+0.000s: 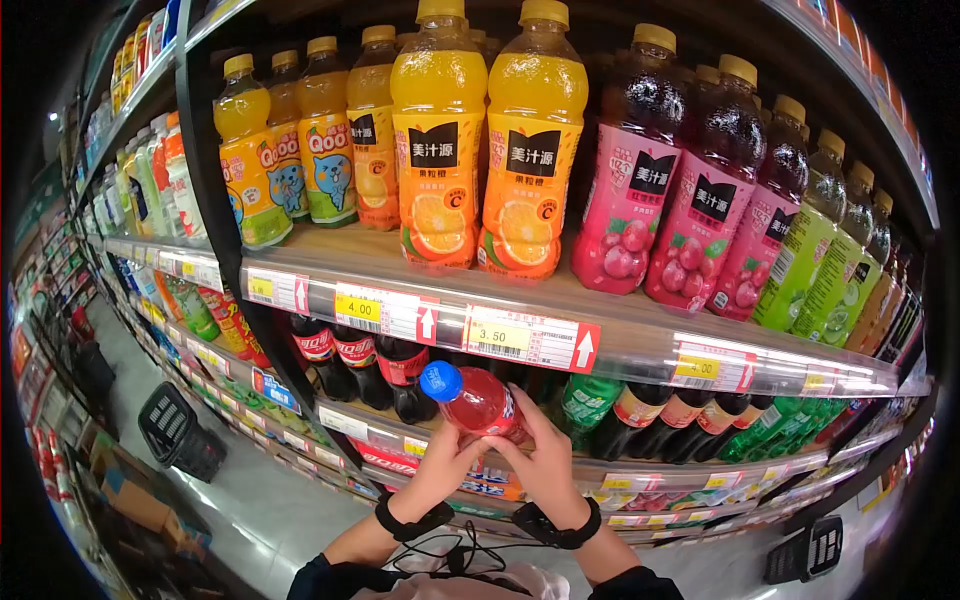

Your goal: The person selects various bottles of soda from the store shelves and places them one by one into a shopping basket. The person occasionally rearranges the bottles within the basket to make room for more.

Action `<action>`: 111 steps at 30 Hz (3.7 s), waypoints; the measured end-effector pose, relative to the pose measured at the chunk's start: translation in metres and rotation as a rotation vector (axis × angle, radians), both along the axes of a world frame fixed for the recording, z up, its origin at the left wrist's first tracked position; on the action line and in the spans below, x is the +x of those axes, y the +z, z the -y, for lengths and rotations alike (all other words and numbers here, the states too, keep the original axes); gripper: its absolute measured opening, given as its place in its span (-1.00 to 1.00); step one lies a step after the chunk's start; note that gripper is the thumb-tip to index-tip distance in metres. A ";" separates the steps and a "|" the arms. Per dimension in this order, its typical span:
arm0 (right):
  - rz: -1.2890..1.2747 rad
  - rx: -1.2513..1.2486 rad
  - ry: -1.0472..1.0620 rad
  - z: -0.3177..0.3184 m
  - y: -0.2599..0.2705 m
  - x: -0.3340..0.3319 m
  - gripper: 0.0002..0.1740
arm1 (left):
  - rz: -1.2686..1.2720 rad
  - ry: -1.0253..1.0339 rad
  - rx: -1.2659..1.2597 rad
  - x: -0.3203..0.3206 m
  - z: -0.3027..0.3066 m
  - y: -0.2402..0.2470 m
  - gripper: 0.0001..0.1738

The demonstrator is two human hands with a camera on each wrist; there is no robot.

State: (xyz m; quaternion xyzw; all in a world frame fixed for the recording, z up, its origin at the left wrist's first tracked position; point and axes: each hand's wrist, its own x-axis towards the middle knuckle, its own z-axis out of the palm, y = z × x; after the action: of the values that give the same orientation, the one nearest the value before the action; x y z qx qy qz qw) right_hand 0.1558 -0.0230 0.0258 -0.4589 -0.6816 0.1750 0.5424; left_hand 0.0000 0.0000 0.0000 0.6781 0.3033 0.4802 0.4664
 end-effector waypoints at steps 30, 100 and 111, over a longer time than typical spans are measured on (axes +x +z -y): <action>0.059 -0.010 0.014 0.013 -0.005 0.009 0.03 | -0.121 -0.053 0.071 0.029 -0.038 0.034 -0.30; 0.435 -0.514 1.097 -0.094 -0.136 -0.701 -0.68 | 0.384 1.327 -0.437 -0.692 0.219 -0.086 -0.87; 0.585 -0.141 1.104 -0.259 -0.143 -1.016 -0.69 | 0.391 1.581 -0.402 -0.941 0.093 -0.066 -0.88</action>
State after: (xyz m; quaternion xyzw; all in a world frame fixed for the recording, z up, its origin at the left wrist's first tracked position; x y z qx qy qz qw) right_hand -0.8600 0.2358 -0.1172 -0.1031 -0.9251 0.3409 0.1316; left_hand -0.9408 -0.0928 -0.0660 0.0740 0.6828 0.7115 0.1486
